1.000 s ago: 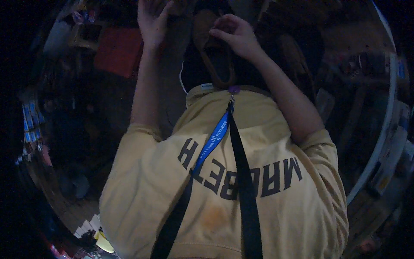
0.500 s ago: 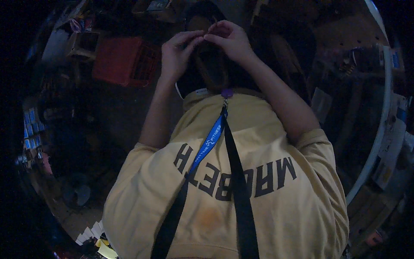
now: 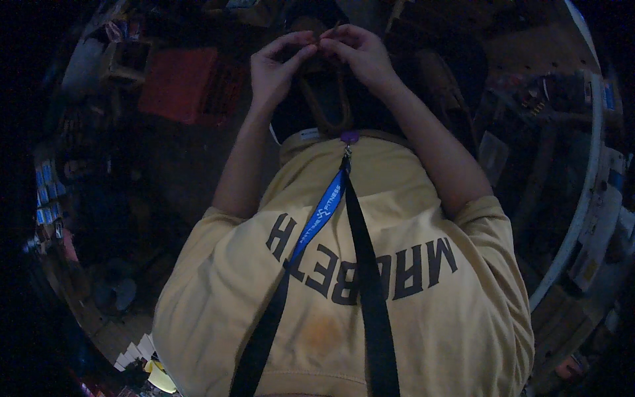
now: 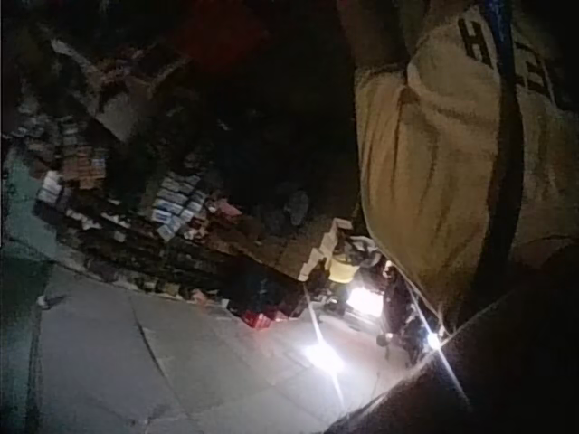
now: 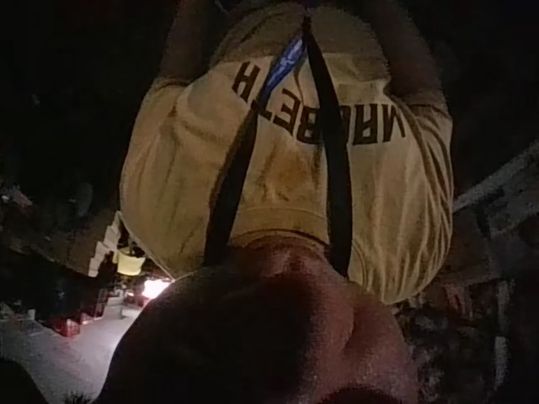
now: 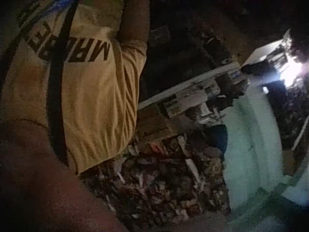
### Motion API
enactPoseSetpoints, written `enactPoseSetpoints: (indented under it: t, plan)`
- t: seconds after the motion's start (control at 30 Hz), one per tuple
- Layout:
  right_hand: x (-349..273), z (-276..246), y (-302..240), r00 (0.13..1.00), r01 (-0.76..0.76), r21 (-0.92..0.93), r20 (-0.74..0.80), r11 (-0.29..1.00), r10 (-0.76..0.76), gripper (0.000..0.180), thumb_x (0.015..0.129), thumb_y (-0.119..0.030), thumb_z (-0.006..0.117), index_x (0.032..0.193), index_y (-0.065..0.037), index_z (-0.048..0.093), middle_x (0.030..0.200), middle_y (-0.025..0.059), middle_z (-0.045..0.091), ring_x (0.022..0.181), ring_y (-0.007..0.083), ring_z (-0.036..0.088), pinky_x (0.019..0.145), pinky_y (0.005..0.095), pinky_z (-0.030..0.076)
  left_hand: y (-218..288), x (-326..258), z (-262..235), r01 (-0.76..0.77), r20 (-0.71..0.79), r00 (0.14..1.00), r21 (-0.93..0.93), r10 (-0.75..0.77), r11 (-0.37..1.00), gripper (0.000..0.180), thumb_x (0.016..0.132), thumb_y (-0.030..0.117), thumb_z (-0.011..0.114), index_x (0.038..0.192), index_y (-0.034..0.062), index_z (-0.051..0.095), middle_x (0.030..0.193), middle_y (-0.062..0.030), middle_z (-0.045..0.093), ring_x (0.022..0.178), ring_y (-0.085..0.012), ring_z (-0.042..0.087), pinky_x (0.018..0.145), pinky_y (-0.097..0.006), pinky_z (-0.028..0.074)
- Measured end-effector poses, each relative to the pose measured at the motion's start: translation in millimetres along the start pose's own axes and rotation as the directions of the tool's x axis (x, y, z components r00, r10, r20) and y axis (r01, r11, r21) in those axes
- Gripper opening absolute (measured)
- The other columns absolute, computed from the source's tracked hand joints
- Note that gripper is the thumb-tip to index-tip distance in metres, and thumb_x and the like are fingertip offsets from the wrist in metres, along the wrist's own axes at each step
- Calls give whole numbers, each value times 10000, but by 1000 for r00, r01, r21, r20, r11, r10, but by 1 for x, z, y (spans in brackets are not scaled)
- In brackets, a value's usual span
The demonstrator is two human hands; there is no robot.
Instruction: Threading laces through the eyelets of leather shoes in a shoe manufacturing environment.
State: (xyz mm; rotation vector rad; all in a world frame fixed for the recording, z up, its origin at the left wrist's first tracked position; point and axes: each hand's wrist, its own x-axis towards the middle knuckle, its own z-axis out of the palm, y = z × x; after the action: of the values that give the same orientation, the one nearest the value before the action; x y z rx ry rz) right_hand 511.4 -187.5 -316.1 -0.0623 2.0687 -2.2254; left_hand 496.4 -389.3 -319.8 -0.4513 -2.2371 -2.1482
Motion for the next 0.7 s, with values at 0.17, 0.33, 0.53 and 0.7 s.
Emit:
enactPoseSetpoints:
  t: [0.17, 0.33, 0.53, 0.7]
  plan:
    - [-3, 2, 2, 998, 55, -23, -27, 998, -55, 220, 956, -176, 754, 1130, -44, 730, 1016, 34, 763, 934, 110, 699, 849, 268, 534, 5, -8, 8, -95, -153, 979, 245, 135, 965, 241, 877, 61, 817, 1113, 22, 790, 1095, -71, 771, 1015, -126, 699, 916, -287, 551]
    - [-2, 12, -9, 998, -15, 73, -67, 997, 20, 252, 961, -176, 744, 1155, -17, 717, 1018, 57, 762, 950, 128, 710, 867, 279, 545, 16, -11, 6, -164, -77, 977, 327, 199, 931, 237, 887, 94, 800, 1122, 69, 804, 1079, -86, 773, 1005, -162, 725, 911, -291, 556]
    - [-1, 12, -3, 989, -101, 194, -91, 976, 121, 270, 955, -181, 747, 1158, -7, 711, 1068, 85, 751, 968, 159, 718, 907, 293, 551, 14, -2, -6, -209, 64, 977, 414, 201, 886, 250, 902, 128, 780, 1151, 111, 800, 1101, -99, 770, 1035, -209, 739, 920, -314, 563]
    - [-5, -1, 1, 992, -115, 215, -18, 970, 121, 265, 946, -186, 756, 1143, -12, 717, 1096, 83, 745, 1004, 167, 711, 937, 302, 546, 4, 0, -1, -234, 58, 972, 363, 228, 902, 198, 892, 120, 788, 1085, 76, 798, 1067, -90, 766, 999, -211, 737, 905, -315, 565]
